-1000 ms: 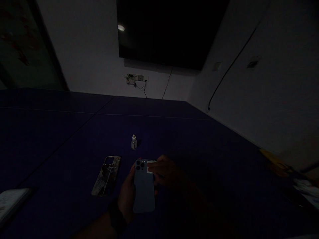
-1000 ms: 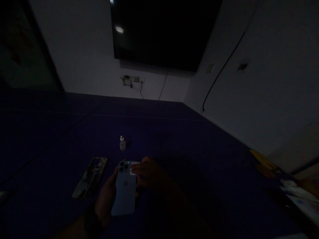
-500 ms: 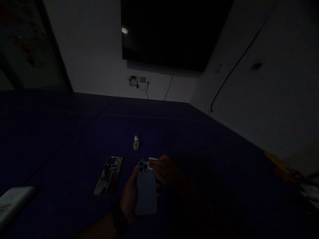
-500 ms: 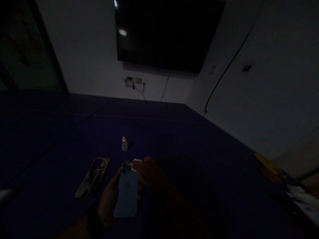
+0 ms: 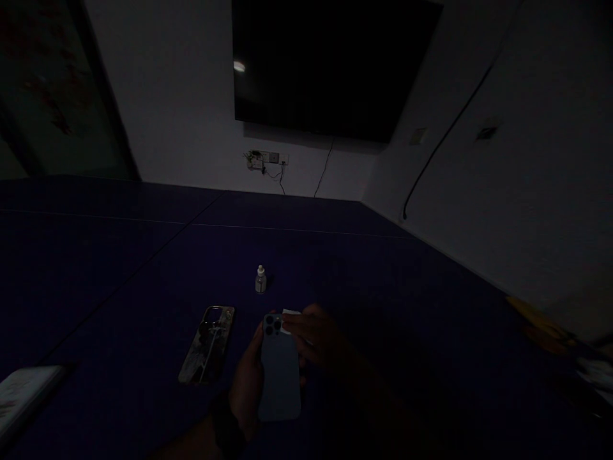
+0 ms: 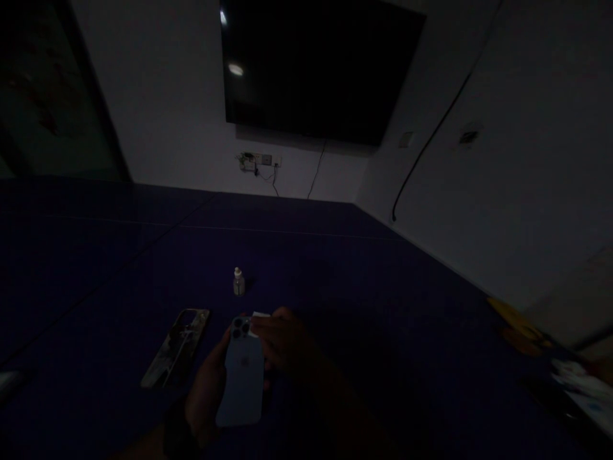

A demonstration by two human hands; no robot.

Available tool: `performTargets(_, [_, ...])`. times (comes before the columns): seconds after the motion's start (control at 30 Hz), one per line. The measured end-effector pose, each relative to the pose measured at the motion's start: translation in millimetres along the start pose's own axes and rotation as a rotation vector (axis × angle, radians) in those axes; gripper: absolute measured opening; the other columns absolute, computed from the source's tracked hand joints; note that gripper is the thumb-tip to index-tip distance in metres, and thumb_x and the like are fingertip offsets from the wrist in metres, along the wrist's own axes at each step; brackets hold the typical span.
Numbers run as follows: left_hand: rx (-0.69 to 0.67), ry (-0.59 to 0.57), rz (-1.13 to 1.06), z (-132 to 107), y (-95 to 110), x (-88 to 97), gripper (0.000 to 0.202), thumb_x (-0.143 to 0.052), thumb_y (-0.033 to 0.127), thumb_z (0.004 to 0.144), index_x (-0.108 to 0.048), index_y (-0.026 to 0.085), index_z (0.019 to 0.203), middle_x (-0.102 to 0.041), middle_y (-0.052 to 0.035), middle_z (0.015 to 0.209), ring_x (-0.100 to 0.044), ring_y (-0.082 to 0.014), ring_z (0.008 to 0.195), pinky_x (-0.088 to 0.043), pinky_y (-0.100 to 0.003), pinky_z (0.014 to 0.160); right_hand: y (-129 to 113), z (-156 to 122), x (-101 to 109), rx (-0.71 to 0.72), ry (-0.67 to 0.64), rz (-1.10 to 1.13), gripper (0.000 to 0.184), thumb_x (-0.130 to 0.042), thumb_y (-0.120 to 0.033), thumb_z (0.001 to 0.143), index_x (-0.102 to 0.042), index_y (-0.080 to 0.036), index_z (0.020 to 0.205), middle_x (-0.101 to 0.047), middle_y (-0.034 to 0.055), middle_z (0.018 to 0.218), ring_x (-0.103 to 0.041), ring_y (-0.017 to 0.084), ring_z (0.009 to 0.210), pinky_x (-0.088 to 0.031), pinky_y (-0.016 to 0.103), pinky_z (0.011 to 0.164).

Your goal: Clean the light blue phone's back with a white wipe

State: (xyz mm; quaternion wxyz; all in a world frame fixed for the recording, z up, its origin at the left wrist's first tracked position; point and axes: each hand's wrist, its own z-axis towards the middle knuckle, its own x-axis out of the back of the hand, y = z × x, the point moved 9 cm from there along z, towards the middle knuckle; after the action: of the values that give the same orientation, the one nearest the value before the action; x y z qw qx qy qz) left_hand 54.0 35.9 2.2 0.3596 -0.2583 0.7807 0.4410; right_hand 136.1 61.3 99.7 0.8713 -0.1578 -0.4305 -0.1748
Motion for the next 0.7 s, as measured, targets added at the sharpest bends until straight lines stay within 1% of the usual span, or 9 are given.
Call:
performTargets(0.1, [-0.021, 0.049, -0.018, 1.3, 1.1, 3.9, 0.056, -0.062, 0.055, 0.089, -0.055, 0.020, 0.132, -0.075, -0.0083, 0.086, -0.070, -0.0224, 0.062, -0.054, -0.034, 0.060, -1.0, -4.9, -5.2, 0.012, -0.022, 0.038, 0.028, -0.056, -0.015, 0.094, -0.067, -0.021, 0.118, -0.072, 0.0093, 0.123, -0.066, 0.020, 0.096, -0.050, 0.036, 0.079])
performTargets(0.2, [0.018, 0.029, -0.021, 1.6, -1.4, 2.6, 0.058, -0.061, 0.056, 0.089, -0.054, 0.019, 0.134, -0.075, -0.0092, 0.086, -0.071, -0.0237, 0.063, -0.055, -0.035, 0.061, 4.6, -12.1, 0.7, 0.014, 0.005, 0.079, 0.025, -0.057, -0.016, 0.092, -0.068, -0.024, 0.113, -0.075, 0.0068, 0.117, -0.068, 0.018, 0.093, -0.050, 0.035, 0.079])
performTargets(0.3, [0.083, -0.012, 0.027, -0.8, -5.7, -1.3, 0.061, -0.055, 0.062, 0.090, -0.057, 0.016, 0.131, -0.075, -0.0120, 0.086, -0.072, -0.0252, 0.064, -0.054, -0.035, 0.061, 12.2, -13.2, 11.9, -0.019, 0.075, 0.050, 0.028, -0.053, -0.014, 0.092, -0.066, -0.023, 0.116, -0.074, 0.0066, 0.118, -0.067, 0.019, 0.095, -0.050, 0.035, 0.081])
performTargets(0.4, [0.100, -0.012, 0.082, -3.3, -7.9, -1.5, 0.065, -0.053, 0.066, 0.089, -0.058, 0.014, 0.128, -0.075, -0.0133, 0.083, -0.072, -0.0270, 0.063, -0.054, -0.036, 0.060, 10.4, -7.7, 11.9, -0.017, 0.097, 0.010, 0.032, -0.050, -0.013, 0.094, -0.064, -0.022, 0.121, -0.072, 0.0078, 0.122, -0.067, 0.020, 0.097, -0.051, 0.036, 0.082])
performTargets(0.5, [0.047, 0.002, 0.089, -3.2, -4.4, 0.3, 0.064, -0.053, 0.064, 0.090, -0.058, 0.014, 0.128, -0.075, -0.0127, 0.078, -0.071, -0.0266, 0.059, -0.054, -0.036, 0.059, 1.0, -4.4, 4.4, 0.044, 0.068, 0.026, 0.031, -0.051, -0.012, 0.093, -0.065, -0.021, 0.119, -0.073, 0.0088, 0.121, -0.067, 0.019, 0.094, -0.052, 0.035, 0.078])
performTargets(0.57, [0.025, 0.003, 0.063, -2.5, -2.3, 0.7, 0.061, -0.053, 0.063, 0.090, -0.058, 0.015, 0.128, -0.075, -0.0118, 0.079, -0.071, -0.0251, 0.058, -0.054, -0.036, 0.059, -0.9, -6.6, 4.3, 0.058, 0.054, 0.057, 0.028, -0.054, -0.013, 0.091, -0.067, -0.022, 0.114, -0.075, 0.0075, 0.117, -0.068, 0.018, 0.089, -0.052, 0.034, 0.076])
performTargets(0.63, [0.063, -0.011, 0.051, -2.4, -4.6, -0.8, 0.063, -0.052, 0.065, 0.090, -0.059, 0.015, 0.127, -0.075, -0.0130, 0.082, -0.071, -0.0259, 0.059, -0.054, -0.038, 0.060, 3.6, -10.3, 8.7, 0.030, 0.045, 0.066, 0.026, -0.057, -0.013, 0.089, -0.068, -0.024, 0.110, -0.076, 0.0057, 0.113, -0.067, 0.018, 0.087, -0.052, 0.033, 0.076])
performTargets(0.7, [0.129, -0.013, 0.062, -3.0, -9.4, -1.3, 0.067, -0.051, 0.069, 0.088, -0.061, 0.014, 0.124, -0.075, -0.0154, 0.084, -0.072, -0.0284, 0.061, -0.055, -0.040, 0.060, 9.6, -12.6, 14.9, -0.007, 0.050, 0.047, 0.027, -0.058, -0.013, 0.089, -0.067, -0.024, 0.111, -0.076, 0.0054, 0.113, -0.067, 0.018, 0.090, -0.052, 0.034, 0.077])
